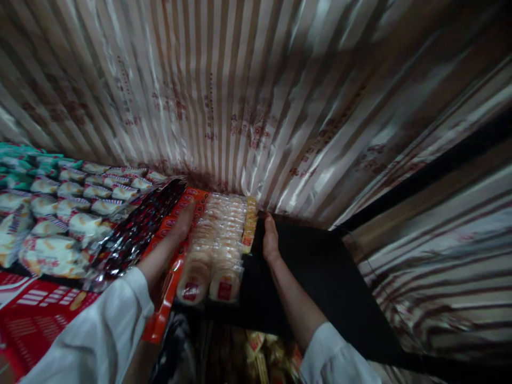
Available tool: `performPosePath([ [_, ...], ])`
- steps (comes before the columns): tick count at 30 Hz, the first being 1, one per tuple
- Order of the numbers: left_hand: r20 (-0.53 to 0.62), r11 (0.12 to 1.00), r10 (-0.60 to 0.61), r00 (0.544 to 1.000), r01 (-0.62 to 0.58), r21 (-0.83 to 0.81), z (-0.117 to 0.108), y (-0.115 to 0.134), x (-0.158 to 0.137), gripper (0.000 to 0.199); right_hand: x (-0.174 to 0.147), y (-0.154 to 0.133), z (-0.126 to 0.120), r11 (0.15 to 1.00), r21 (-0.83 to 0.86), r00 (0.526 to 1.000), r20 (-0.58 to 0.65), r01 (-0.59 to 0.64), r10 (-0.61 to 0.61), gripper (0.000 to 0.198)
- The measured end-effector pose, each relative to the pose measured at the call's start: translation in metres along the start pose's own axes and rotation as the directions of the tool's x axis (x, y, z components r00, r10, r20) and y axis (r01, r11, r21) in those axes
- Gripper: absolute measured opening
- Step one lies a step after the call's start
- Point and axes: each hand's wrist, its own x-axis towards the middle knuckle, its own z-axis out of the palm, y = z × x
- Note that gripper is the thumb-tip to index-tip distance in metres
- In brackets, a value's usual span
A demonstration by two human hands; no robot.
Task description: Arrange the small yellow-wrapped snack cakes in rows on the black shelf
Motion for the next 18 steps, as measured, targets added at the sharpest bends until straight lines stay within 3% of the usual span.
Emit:
performPosePath([
  [3, -0.089, 0.994, 0.098, 0.991, -0.094, 0.056, -0.003, 0.020, -0.046, 0.041, -0.022, -0.010, -0.021, 1.000, 0.003, 1.000, -0.024, 0.007, -0.006, 0.064],
  [5, -0.056, 0.978, 0.190, 0.980, -0.184, 0.094, 0.001, 0.033, -0.086, 0.033, -0.044, -0.016, -0.035, 1.000, 0.016, 1.000, -0.028, 0.000, 0.000, 0.063],
  [7, 0.106, 0.960, 0.258, 0.960, -0.267, 0.082, 0.012, 0.040, -0.130, 0.027, -0.071, -0.021, -0.049, 0.999, 0.028, 1.000, -0.020, -0.017, 0.018, 0.059],
  [9, 0.326, 0.952, 0.267, 0.907, -0.300, 0.056, 0.028, 0.038, -0.171, 0.025, -0.101, -0.023, -0.062, 0.998, 0.037, 0.999, 0.001, -0.043, 0.043, 0.057],
  [11, 0.430, 0.958, 0.233, 0.872, -0.281, 0.052, 0.045, 0.028, -0.204, 0.028, -0.129, -0.023, -0.073, 0.996, 0.034, 0.997, 0.019, -0.080, 0.080, 0.056],
  [13, 0.478, 0.957, 0.226, 0.849, -0.284, 0.052, 0.062, 0.014, -0.225, 0.029, -0.152, -0.021, -0.081, 0.990, 0.030, 0.988, 0.076, -0.134, 0.132, 0.057],
  [18, 0.353, 0.958, 0.183, 0.918, -0.247, 0.144, 0.082, -0.012, -0.235, 0.030, -0.183, -0.017, -0.073, 0.971, 0.055, 0.929, 0.306, -0.233, 0.206, 0.056],
])
